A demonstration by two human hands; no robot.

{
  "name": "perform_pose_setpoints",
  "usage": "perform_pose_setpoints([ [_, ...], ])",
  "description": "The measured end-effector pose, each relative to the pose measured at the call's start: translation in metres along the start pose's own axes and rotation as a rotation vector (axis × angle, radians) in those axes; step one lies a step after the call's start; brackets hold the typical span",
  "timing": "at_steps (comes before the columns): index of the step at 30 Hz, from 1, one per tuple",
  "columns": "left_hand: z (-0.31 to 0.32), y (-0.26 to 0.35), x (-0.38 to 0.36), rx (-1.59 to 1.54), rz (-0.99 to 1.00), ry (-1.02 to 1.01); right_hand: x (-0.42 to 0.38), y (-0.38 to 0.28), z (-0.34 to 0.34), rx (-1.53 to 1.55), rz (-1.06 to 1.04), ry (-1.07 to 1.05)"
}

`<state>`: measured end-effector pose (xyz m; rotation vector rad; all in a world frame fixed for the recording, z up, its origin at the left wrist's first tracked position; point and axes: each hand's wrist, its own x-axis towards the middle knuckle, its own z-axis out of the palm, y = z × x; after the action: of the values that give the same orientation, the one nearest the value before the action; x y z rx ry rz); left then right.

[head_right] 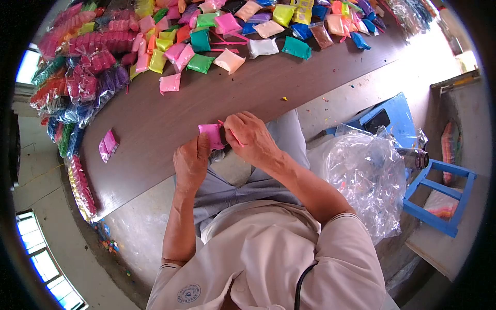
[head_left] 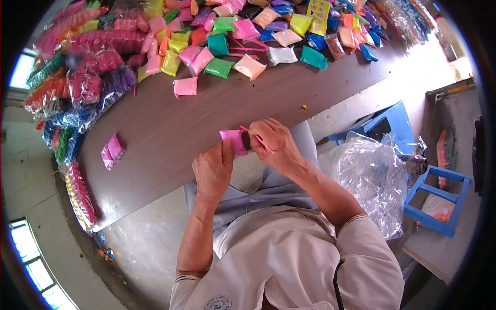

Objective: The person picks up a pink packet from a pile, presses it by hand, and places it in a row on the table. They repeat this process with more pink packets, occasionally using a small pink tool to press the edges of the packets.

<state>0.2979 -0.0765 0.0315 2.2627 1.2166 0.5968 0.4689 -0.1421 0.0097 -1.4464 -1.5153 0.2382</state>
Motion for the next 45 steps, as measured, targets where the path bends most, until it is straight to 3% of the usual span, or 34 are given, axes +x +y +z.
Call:
perform_pose_setpoints([
  [7,-0.002,0.0,-0.001,0.012,0.039,0.004,-0.003,-0.017,-0.005,0.051,0.05,0.119],
  [14,-0.008,-0.001,0.0,-0.028,-0.032,-0.097,-0.006,-0.01,0.003,0.075,0.158,0.037],
  [20,-0.015,0.007,0.0,-0.045,-0.054,-0.158,-0.004,-0.012,0.001,0.153,0.134,0.087],
  [28,-0.011,0.005,0.002,-0.01,-0.06,-0.143,0.004,-0.004,0.004,-0.174,-0.037,0.066],
  [32,-0.01,0.002,0.001,-0.019,-0.025,-0.113,0.005,-0.005,0.004,-0.063,-0.019,0.089],
  [37,-0.008,0.004,0.0,-0.041,-0.015,-0.081,-0.004,-0.006,0.009,-0.255,-0.029,0.075],
  [45,-0.007,0.003,-0.002,-0.031,-0.01,-0.075,-0.005,-0.002,0.013,-0.228,-0.103,0.137],
])
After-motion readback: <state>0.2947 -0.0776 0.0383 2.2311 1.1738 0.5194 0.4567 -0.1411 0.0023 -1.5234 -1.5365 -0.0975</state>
